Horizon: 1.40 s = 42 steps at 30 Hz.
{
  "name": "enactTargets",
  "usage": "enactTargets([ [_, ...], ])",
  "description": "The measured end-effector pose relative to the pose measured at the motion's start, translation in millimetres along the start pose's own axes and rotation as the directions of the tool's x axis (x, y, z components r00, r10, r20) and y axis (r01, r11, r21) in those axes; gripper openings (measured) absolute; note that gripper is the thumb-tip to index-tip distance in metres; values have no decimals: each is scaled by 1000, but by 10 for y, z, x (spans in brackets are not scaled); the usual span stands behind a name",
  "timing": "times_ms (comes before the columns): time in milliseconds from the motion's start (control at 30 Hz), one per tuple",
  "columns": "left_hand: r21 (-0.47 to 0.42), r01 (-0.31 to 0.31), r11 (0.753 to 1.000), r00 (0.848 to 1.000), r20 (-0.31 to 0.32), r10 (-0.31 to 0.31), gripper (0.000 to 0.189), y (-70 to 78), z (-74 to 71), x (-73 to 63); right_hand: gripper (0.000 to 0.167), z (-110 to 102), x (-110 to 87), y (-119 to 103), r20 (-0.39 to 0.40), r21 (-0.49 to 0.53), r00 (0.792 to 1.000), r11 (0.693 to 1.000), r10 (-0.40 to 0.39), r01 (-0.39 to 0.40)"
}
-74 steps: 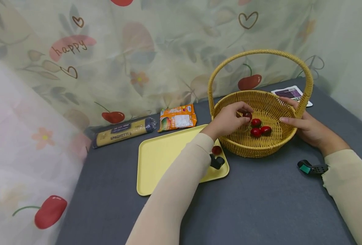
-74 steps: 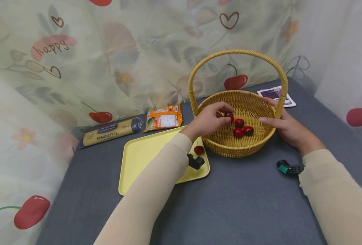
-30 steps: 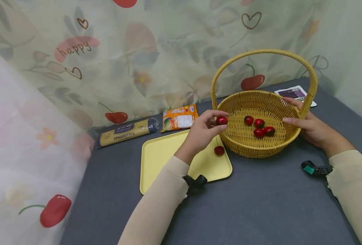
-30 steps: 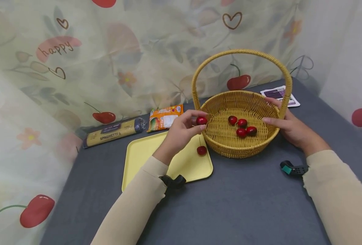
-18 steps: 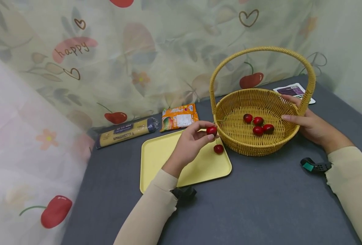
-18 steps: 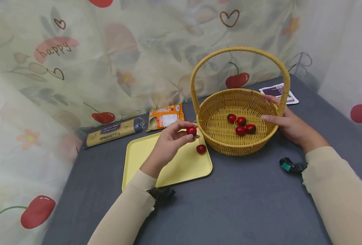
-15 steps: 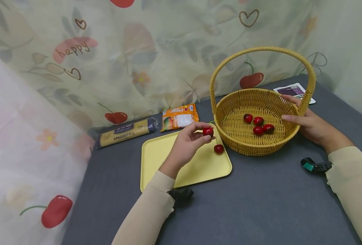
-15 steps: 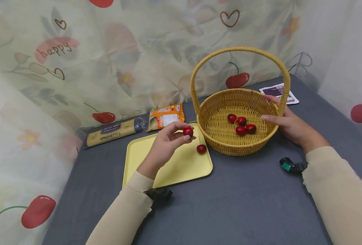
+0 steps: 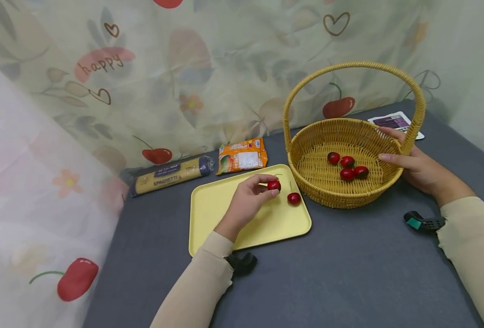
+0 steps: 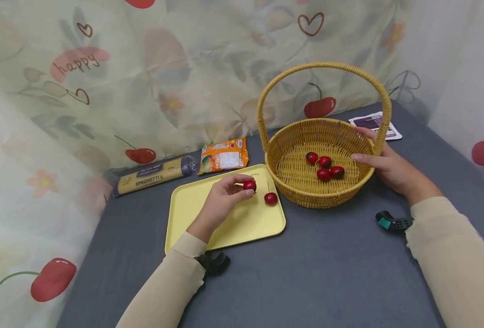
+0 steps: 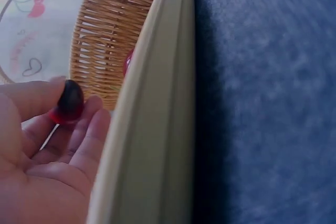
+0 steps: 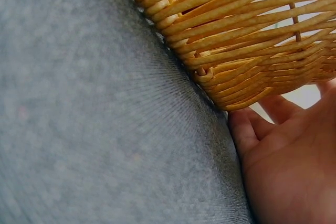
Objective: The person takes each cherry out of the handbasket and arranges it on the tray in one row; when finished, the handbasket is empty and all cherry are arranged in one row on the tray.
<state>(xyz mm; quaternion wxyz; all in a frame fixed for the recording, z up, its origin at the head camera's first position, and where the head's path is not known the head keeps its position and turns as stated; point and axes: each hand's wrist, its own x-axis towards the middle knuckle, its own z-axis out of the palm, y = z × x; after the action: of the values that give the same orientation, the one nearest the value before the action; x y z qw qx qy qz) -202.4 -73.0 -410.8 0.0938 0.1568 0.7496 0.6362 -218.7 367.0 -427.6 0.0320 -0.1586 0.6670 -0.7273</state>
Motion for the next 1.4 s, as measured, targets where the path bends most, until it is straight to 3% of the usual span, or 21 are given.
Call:
enactTargets([
  [333,73,119,990,993,18,-121,33,-114,17,-5,72,-2,9,2,5,26,1000,1000,0,0],
  [700,212,57,976,998,22,-63,24,-166,47,7,73,-11,10,13,-3,-10,1000,1000,11,-11],
  [1400,299,28,954,998,47,-44,23,-205,55,-2,71,-22,14,30,-18,19,1000,1000,17,-17],
])
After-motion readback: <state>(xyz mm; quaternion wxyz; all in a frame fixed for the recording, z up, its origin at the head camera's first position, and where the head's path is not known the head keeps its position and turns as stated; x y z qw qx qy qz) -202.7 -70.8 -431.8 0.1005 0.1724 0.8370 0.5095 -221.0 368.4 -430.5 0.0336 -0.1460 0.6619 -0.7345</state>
